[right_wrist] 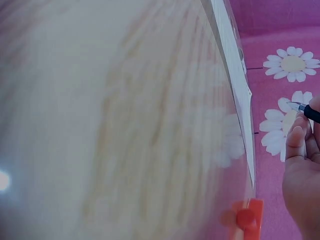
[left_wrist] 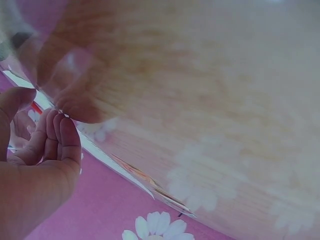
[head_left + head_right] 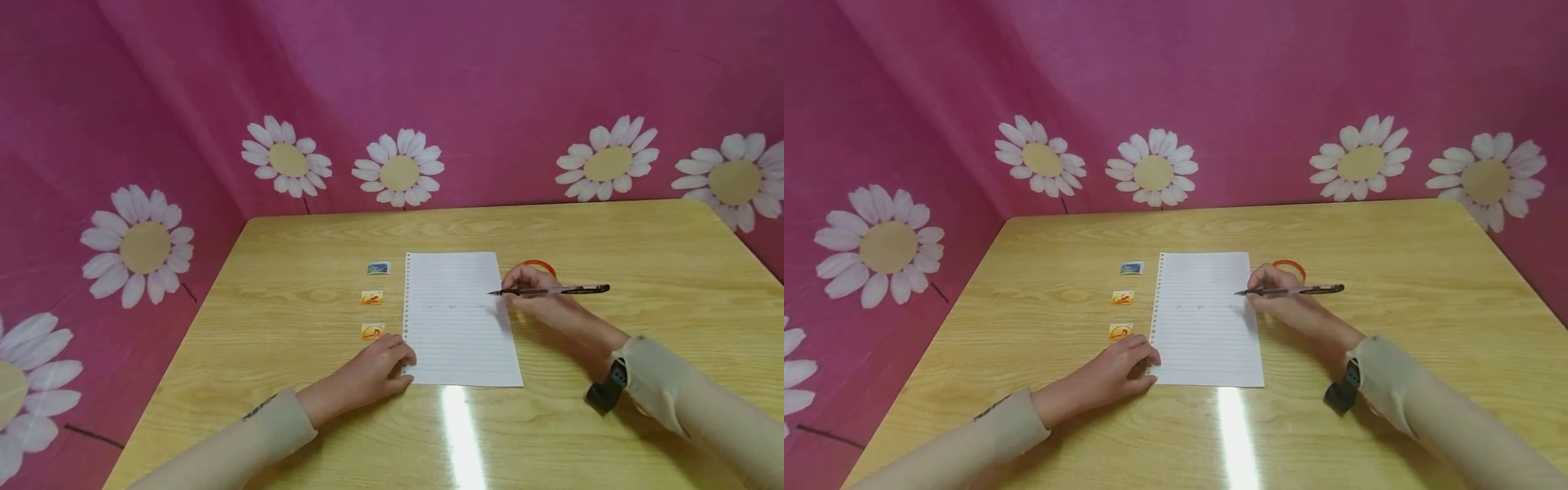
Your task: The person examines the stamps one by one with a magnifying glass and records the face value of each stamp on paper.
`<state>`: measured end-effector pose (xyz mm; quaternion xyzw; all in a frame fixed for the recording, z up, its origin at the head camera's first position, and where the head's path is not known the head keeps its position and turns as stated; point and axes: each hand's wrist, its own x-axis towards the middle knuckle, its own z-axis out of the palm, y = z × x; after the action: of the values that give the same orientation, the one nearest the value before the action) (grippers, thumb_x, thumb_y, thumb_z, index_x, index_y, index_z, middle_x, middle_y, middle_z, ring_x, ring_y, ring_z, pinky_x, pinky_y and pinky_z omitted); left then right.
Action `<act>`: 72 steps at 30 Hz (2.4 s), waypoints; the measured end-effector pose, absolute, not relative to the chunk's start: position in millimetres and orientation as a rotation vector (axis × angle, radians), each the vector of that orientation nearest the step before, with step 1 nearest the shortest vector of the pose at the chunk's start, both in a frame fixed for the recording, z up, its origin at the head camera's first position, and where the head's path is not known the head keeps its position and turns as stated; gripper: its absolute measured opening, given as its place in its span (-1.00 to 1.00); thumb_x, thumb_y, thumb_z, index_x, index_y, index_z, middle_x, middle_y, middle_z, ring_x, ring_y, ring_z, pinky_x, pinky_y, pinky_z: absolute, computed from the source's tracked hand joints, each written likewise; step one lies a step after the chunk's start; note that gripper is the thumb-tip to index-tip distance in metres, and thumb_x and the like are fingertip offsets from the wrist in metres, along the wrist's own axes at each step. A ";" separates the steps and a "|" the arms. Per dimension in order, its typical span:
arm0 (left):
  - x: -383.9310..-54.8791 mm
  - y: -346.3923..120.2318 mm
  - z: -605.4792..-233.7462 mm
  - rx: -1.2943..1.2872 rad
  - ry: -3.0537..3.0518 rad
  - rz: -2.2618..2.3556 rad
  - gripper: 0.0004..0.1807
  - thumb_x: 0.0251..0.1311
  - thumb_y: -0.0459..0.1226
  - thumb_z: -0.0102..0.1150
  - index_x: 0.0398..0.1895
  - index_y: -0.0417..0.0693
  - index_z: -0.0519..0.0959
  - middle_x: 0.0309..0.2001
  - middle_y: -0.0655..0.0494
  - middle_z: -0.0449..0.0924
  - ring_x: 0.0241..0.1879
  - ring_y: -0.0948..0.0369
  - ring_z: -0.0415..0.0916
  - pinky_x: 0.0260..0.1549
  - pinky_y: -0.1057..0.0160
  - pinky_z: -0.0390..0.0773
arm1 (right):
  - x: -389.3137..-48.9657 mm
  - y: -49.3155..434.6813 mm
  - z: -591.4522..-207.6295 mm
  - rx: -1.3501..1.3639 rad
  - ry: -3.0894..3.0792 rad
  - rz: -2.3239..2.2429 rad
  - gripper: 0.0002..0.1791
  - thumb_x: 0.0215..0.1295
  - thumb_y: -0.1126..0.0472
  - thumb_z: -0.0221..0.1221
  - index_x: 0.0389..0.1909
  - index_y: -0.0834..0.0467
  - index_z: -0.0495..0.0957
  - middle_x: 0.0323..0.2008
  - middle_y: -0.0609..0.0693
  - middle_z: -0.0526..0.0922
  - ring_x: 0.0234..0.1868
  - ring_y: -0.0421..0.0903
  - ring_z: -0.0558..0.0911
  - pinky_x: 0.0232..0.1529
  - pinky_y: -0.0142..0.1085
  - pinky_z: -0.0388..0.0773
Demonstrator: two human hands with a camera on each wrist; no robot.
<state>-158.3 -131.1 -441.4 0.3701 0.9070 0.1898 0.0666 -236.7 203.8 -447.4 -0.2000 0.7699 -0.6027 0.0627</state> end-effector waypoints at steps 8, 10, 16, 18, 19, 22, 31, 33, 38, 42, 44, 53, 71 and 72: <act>-158.6 -131.5 -444.4 1.119 2.753 0.583 -0.79 0.23 -0.20 0.29 -0.17 -0.10 0.58 -0.16 0.09 0.53 -0.17 0.26 0.40 -0.08 0.30 0.54 | -234.3 214.6 -443.9 -0.606 2.350 -1.841 -0.87 0.32 0.38 0.16 -0.20 0.29 0.42 -0.30 -0.20 0.54 -0.37 -0.34 0.47 -0.43 -0.43 0.40; -158.5 -131.3 -444.1 1.123 2.755 0.584 -0.79 0.22 -0.20 0.29 -0.17 -0.10 0.58 -0.17 0.09 0.53 -0.17 0.25 0.39 -0.08 0.30 0.53 | -232.9 218.3 -444.0 -0.598 2.334 -1.854 -0.89 0.33 0.38 0.15 -0.19 0.25 0.42 -0.29 -0.21 0.53 -0.38 -0.35 0.46 -0.44 -0.43 0.40; -157.6 -130.4 -443.5 1.137 2.753 0.583 -0.80 0.22 -0.21 0.29 -0.17 -0.10 0.57 -0.17 0.09 0.52 -0.16 0.24 0.40 -0.08 0.29 0.53 | -229.2 229.6 -446.2 -0.596 2.291 -1.920 -0.91 0.35 0.40 0.13 -0.20 0.19 0.43 -0.29 -0.25 0.55 -0.38 -0.36 0.47 -0.38 -0.47 0.43; -157.1 -130.6 -443.8 1.131 2.749 0.586 -0.80 0.22 -0.21 0.29 -0.17 -0.10 0.58 -0.17 0.10 0.52 -0.16 0.24 0.39 -0.08 0.29 0.53 | -228.5 232.8 -447.3 -0.599 2.304 -1.931 -0.92 0.35 0.40 0.12 -0.21 0.21 0.44 -0.29 -0.24 0.57 -0.34 -0.36 0.50 -0.34 -0.51 0.45; -156.9 -130.8 -444.0 1.131 2.748 0.588 -0.80 0.22 -0.21 0.29 -0.18 -0.10 0.58 -0.17 0.10 0.52 -0.16 0.24 0.39 -0.09 0.30 0.53 | -228.2 234.4 -447.9 -0.599 2.313 -1.935 -0.92 0.35 0.41 0.12 -0.21 0.22 0.43 -0.29 -0.24 0.58 -0.32 -0.36 0.52 -0.33 -0.52 0.46; -156.2 -131.6 -444.3 1.128 2.750 0.599 -0.81 0.21 -0.22 0.30 -0.19 -0.11 0.58 -0.19 0.10 0.52 -0.18 0.25 0.39 -0.11 0.30 0.53 | -228.4 239.0 -449.2 -0.591 2.337 -1.956 -0.92 0.34 0.42 0.13 -0.22 0.23 0.44 -0.28 -0.23 0.59 -0.29 -0.37 0.55 -0.29 -0.55 0.49; -155.7 -131.0 -444.1 1.120 2.752 0.617 -0.81 0.21 -0.23 0.30 -0.18 -0.11 0.58 -0.18 0.10 0.52 -0.18 0.25 0.39 -0.11 0.30 0.53 | -224.4 259.9 -444.5 -0.497 2.435 -1.887 -0.92 0.35 0.37 0.14 -0.20 0.22 0.43 -0.34 -0.25 0.61 -0.34 -0.37 0.54 -0.34 -0.53 0.47; -155.7 -130.4 -443.7 1.114 2.752 0.614 -0.81 0.21 -0.23 0.30 -0.18 -0.11 0.58 -0.18 0.10 0.52 -0.18 0.25 0.38 -0.11 0.30 0.53 | -223.7 264.7 -443.8 -0.477 2.457 -1.875 -0.90 0.34 0.36 0.16 -0.19 0.21 0.43 -0.34 -0.24 0.60 -0.33 -0.37 0.55 -0.33 -0.53 0.47; -156.1 -129.3 -443.0 1.111 2.747 0.613 -0.81 0.22 -0.23 0.29 -0.17 -0.11 0.58 -0.19 0.10 0.51 -0.19 0.26 0.37 -0.13 0.31 0.52 | -222.4 275.1 -446.1 -0.438 2.522 -1.860 -0.88 0.31 0.39 0.17 -0.20 0.20 0.43 -0.33 -0.26 0.58 -0.32 -0.37 0.53 -0.34 -0.53 0.45; -156.6 -128.6 -443.1 1.124 2.748 0.619 -0.81 0.22 -0.23 0.29 -0.18 -0.11 0.58 -0.20 0.11 0.51 -0.19 0.26 0.37 -0.14 0.32 0.52 | -220.4 282.4 -447.2 -0.399 2.560 -1.837 -0.86 0.31 0.38 0.18 -0.20 0.18 0.43 -0.33 -0.29 0.56 -0.33 -0.37 0.50 -0.36 -0.48 0.41; -156.6 -128.7 -443.3 1.127 2.750 0.618 -0.81 0.21 -0.23 0.30 -0.18 -0.11 0.58 -0.21 0.11 0.51 -0.20 0.26 0.37 -0.14 0.32 0.52 | -219.6 286.0 -447.5 -0.402 2.557 -1.840 -0.87 0.32 0.37 0.18 -0.19 0.18 0.43 -0.33 -0.28 0.56 -0.33 -0.36 0.50 -0.37 -0.46 0.41; -156.6 -128.6 -443.5 1.122 2.753 0.605 -0.82 0.21 -0.24 0.30 -0.18 -0.11 0.58 -0.22 0.12 0.51 -0.20 0.27 0.37 -0.14 0.32 0.51 | -218.6 299.5 -446.1 -0.463 2.715 -1.770 -0.78 0.37 0.32 0.14 -0.01 0.13 0.44 -0.25 -0.30 0.57 -0.26 -0.41 0.56 -0.31 -0.56 0.49; -156.5 -128.3 -442.1 1.124 2.758 0.610 -0.82 0.21 -0.24 0.29 -0.19 -0.11 0.58 -0.22 0.12 0.50 -0.21 0.28 0.35 -0.16 0.33 0.50 | -222.7 322.4 -441.4 -0.218 2.940 -1.528 -0.67 0.41 0.07 0.13 0.01 0.23 0.53 -0.23 -0.43 0.58 -0.21 -0.50 0.47 -0.24 -0.63 0.37; -156.5 -128.3 -442.3 1.126 2.759 0.611 -0.82 0.21 -0.24 0.29 -0.19 -0.11 0.58 -0.22 0.12 0.50 -0.21 0.28 0.35 -0.16 0.34 0.50 | -222.9 322.9 -441.7 -0.218 2.924 -1.572 -0.68 0.40 0.10 0.15 0.02 0.24 0.53 -0.23 -0.44 0.59 -0.21 -0.50 0.48 -0.23 -0.64 0.38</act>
<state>-156.5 -128.3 -442.3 0.3698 0.9058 0.2006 0.0500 -222.9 322.9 -441.7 -0.0653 0.8751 -0.4706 -0.0926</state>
